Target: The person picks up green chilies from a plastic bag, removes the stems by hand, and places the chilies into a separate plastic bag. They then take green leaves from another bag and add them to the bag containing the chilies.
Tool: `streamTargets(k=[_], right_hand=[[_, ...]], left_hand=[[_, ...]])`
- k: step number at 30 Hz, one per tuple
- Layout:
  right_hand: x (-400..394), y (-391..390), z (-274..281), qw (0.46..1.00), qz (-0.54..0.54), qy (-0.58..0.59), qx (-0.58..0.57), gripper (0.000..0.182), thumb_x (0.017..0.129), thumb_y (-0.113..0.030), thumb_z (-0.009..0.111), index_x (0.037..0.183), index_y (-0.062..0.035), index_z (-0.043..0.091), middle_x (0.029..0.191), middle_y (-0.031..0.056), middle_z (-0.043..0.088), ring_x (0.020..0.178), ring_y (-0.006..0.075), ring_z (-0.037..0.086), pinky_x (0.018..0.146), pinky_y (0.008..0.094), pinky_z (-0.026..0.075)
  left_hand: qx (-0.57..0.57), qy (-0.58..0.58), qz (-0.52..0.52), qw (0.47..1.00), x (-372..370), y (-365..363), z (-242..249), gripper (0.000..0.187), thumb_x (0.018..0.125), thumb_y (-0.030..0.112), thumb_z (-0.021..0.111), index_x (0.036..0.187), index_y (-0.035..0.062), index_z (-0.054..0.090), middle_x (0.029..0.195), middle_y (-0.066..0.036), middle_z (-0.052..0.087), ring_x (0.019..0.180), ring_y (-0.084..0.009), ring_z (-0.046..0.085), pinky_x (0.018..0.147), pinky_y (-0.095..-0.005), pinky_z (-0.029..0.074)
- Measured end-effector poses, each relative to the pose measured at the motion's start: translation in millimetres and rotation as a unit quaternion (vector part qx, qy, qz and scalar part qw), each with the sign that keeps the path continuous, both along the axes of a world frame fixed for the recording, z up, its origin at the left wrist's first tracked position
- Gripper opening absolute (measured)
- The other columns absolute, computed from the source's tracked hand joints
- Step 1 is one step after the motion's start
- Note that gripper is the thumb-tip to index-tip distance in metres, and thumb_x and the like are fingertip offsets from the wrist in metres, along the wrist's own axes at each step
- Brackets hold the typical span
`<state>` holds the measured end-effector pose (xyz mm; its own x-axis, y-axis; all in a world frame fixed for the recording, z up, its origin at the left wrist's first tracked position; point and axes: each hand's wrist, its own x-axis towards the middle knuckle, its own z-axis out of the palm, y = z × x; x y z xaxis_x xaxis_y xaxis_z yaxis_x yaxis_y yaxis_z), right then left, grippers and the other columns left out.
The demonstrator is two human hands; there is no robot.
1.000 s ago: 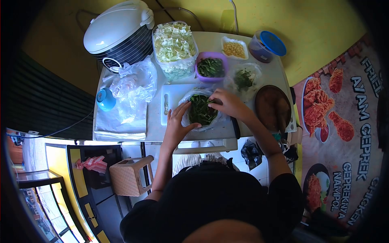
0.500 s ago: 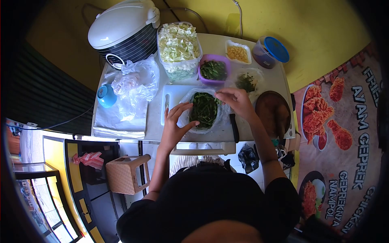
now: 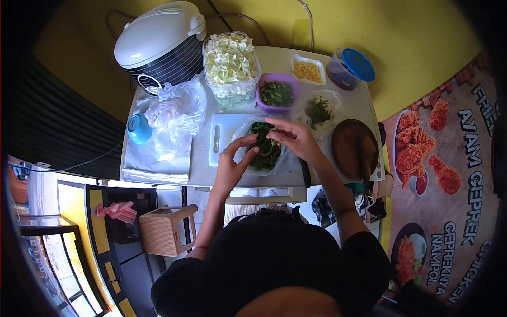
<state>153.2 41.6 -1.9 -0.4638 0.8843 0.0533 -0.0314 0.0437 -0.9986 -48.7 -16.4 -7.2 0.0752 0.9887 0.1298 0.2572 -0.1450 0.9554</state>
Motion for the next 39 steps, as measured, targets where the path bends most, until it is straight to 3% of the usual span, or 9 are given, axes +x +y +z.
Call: streamTargets(k=[7,15,21,24,28,30,34,39], right_hand=[[-1,-6,3,0.998,0.028,0.049,0.027,0.039,0.091,-0.007,0.059,0.128,-0.0014,0.052,0.104,0.0093,0.065,0.096,0.0113,0.061,0.08,0.0241,0.048],[1,-12,7,0.999,0.032,0.038,0.018,0.035,0.091,-0.007,0.059,0.125,0.0,0.054,0.106,0.0104,0.065,0.1,0.0127,0.06,0.086,0.0259,0.048],[0,-10,-6,0.996,-0.005,0.066,0.052,0.033,0.091,-0.004,0.058,0.123,0.0015,0.055,0.108,0.0114,0.064,0.101,0.0157,0.061,0.088,0.0276,0.048],[5,-7,-5,0.993,-0.047,0.103,0.011,0.031,0.092,-0.007,0.057,0.121,0.0027,0.056,0.114,0.0111,0.062,0.102,0.0163,0.061,0.087,0.0272,0.049],[4,-14,-2,0.996,-0.04,0.08,0.005,0.029,0.09,-0.005,0.059,0.118,0.0036,0.058,0.114,0.0103,0.062,0.102,0.0163,0.062,0.087,0.0264,0.05],[1,-16,-4,0.997,-0.024,0.079,0.01,0.029,0.09,-0.004,0.061,0.118,0.0037,0.058,0.113,0.01,0.062,0.101,0.0159,0.062,0.087,0.026,0.05],[1,-18,-5,0.997,-0.035,0.072,-0.001,0.032,0.087,-0.002,0.064,0.118,0.003,0.058,0.111,0.0095,0.063,0.101,0.0162,0.062,0.089,0.0268,0.05],[-3,-27,-4,0.998,-0.013,0.055,-0.007,0.034,0.087,-0.001,0.064,0.12,0.0019,0.057,0.109,0.0091,0.064,0.099,0.0152,0.062,0.088,0.0261,0.049]], left_hand=[[-0.023,-0.015,-0.012,1.0,14,2,13,0.032,0.087,0.017,0.066,0.115,0.0026,0.063,0.103,-0.01,0.068,0.096,-0.0155,0.062,0.087,-0.0296,0.046],[-0.063,-0.013,-0.003,0.998,21,4,-3,0.027,0.086,0.02,0.069,0.103,-0.0005,0.069,0.078,-0.009,0.071,0.074,-0.0107,0.065,0.068,-0.0258,0.051],[-0.11,-0.055,-0.038,0.992,11,4,-7,0.023,0.088,0.016,0.066,0.103,-0.0016,0.069,0.079,-0.008,0.07,0.076,-0.0093,0.065,0.07,-0.0224,0.05],[-0.104,-0.094,-0.023,0.99,5,5,-13,0.023,0.088,0.015,0.066,0.102,-0.0025,0.068,0.08,-0.008,0.07,0.077,-0.0098,0.065,0.071,-0.0226,0.05],[-0.107,-0.095,-0.002,0.99,5,4,-5,0.024,0.088,0.014,0.065,0.104,-0.0047,0.066,0.086,-0.008,0.069,0.08,-0.0114,0.065,0.074,-0.0234,0.051],[-0.095,-0.029,-0.023,0.995,6,4,-1,0.025,0.088,0.014,0.065,0.105,-0.0054,0.065,0.087,-0.007,0.069,0.082,-0.0113,0.065,0.075,-0.0228,0.05],[-0.092,-0.048,-0.017,0.995,10,5,-1,0.024,0.089,0.014,0.065,0.105,-0.0049,0.066,0.089,-0.007,0.068,0.084,-0.0113,0.064,0.076,-0.0225,0.048],[-0.037,-0.239,0.006,0.97,20,8,-17,0.019,0.092,0.011,0.061,0.105,-0.0025,0.062,0.095,-0.008,0.067,0.089,-0.0113,0.062,0.08,-0.0242,0.048]])
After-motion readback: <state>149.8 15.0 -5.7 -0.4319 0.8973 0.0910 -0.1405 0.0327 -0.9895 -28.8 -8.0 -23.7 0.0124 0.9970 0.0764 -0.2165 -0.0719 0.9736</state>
